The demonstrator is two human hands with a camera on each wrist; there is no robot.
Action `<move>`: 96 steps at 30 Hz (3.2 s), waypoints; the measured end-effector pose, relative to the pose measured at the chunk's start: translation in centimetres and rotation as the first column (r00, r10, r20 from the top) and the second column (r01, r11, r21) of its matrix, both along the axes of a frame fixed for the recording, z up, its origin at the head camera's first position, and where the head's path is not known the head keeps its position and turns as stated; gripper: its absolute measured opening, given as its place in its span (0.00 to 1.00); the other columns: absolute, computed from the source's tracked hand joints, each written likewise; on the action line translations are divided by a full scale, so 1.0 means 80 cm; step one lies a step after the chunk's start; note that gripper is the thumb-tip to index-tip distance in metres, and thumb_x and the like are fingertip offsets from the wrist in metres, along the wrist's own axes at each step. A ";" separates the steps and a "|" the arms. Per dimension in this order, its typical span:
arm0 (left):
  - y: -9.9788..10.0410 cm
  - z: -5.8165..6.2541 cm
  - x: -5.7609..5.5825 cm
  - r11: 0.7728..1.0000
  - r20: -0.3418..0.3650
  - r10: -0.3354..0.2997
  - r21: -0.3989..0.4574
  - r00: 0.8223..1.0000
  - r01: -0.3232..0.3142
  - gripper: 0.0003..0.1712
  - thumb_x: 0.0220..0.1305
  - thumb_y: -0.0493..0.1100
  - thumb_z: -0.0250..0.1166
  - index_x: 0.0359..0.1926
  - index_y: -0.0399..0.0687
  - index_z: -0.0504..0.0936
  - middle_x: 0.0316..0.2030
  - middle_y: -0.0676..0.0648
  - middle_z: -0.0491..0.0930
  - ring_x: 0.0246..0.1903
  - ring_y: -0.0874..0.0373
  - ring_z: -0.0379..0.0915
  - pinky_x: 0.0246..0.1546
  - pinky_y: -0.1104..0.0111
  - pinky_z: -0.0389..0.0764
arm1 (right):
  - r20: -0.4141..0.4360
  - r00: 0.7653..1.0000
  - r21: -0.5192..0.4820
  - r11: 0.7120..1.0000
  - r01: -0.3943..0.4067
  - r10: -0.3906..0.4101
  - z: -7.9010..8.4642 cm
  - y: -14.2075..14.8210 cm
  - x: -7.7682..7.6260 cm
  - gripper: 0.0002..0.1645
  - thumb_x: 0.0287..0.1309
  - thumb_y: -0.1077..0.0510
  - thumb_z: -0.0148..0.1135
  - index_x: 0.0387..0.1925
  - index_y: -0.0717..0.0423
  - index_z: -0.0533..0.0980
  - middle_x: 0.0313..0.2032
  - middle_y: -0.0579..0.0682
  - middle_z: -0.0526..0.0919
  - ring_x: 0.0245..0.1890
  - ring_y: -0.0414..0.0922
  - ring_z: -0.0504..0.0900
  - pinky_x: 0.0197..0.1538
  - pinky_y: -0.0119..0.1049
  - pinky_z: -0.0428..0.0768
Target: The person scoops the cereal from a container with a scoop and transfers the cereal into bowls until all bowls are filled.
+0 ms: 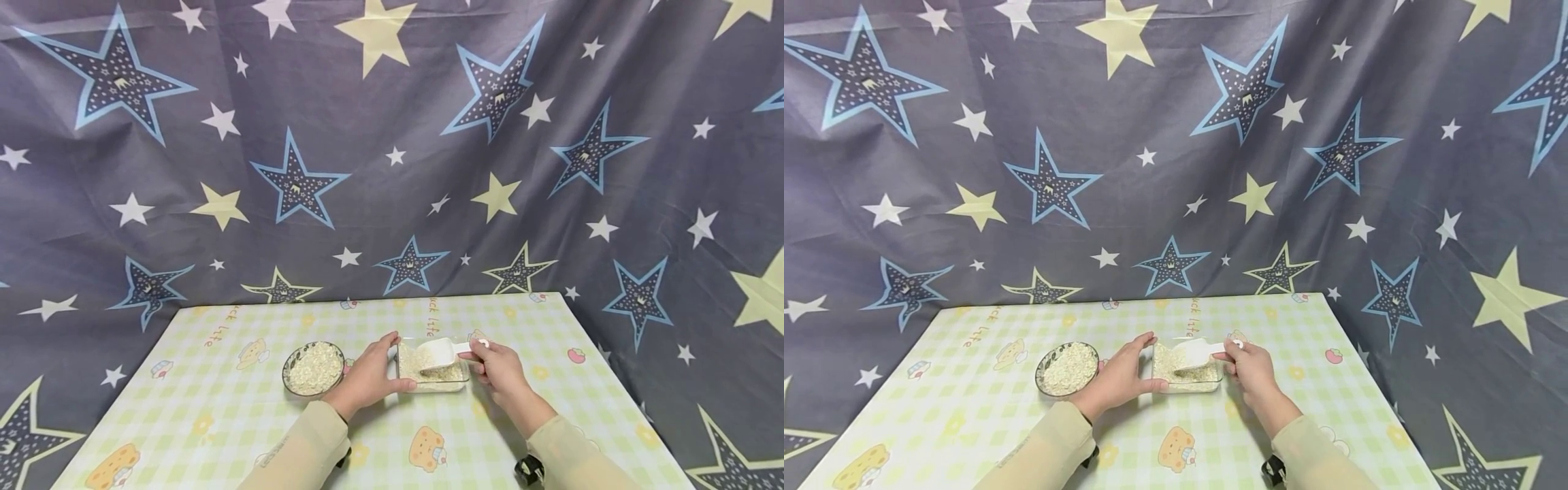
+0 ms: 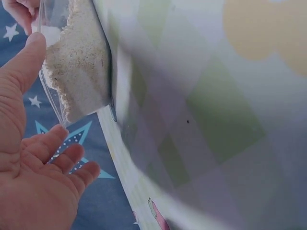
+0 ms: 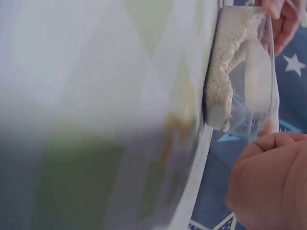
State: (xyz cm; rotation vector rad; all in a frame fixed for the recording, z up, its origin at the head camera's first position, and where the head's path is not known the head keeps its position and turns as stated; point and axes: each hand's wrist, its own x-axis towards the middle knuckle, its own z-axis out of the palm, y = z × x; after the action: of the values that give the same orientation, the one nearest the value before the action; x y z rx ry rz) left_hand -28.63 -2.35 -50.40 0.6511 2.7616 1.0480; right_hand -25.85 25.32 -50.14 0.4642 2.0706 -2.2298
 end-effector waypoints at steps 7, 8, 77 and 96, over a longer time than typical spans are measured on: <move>-0.002 0.002 0.003 1.000 0.007 -0.002 0.002 1.000 0.002 0.65 0.59 0.63 0.80 0.84 0.43 0.55 0.79 0.42 0.67 0.79 0.39 0.63 0.78 0.44 0.70 | 0.053 0.998 -0.242 0.970 -0.011 0.025 -0.008 0.023 -0.001 0.33 0.85 0.52 0.49 0.79 0.67 0.62 0.30 0.37 0.90 0.16 0.27 0.63 0.19 0.20 0.60; -0.002 0.002 0.004 1.000 0.003 -0.002 -0.001 1.000 0.002 0.65 0.59 0.63 0.80 0.84 0.43 0.55 0.79 0.42 0.67 0.79 0.39 0.63 0.77 0.44 0.70 | 0.055 0.998 -0.289 0.957 -0.013 0.030 -0.009 0.026 -0.001 0.34 0.85 0.53 0.48 0.81 0.65 0.58 0.31 0.38 0.90 0.16 0.26 0.63 0.19 0.19 0.60; -0.210 -0.005 0.038 0.966 -0.140 0.243 -0.054 0.960 -0.252 0.72 0.52 0.67 0.83 0.82 0.34 0.54 0.77 0.32 0.67 0.76 0.29 0.62 0.71 0.33 0.71 | -0.154 0.963 -0.046 0.972 -0.232 0.223 0.024 -0.219 -0.021 0.15 0.76 0.56 0.64 0.48 0.68 0.82 0.34 0.59 0.94 0.14 0.33 0.64 0.18 0.23 0.58; -0.205 -0.006 0.032 0.967 -0.136 0.243 -0.043 0.960 -0.250 0.74 0.50 0.70 0.82 0.81 0.32 0.56 0.76 0.31 0.69 0.75 0.28 0.64 0.72 0.33 0.70 | -0.445 0.801 0.344 0.902 -0.260 0.401 0.029 -0.223 -0.012 0.08 0.70 0.61 0.69 0.48 0.58 0.88 0.19 0.44 0.79 0.15 0.32 0.65 0.19 0.23 0.64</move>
State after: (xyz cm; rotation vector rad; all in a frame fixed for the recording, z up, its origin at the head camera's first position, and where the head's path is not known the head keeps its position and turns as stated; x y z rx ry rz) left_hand -26.09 -18.79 -50.91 0.3862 3.0366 0.9928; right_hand -26.78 7.51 -47.82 -0.5230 2.4604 -2.0103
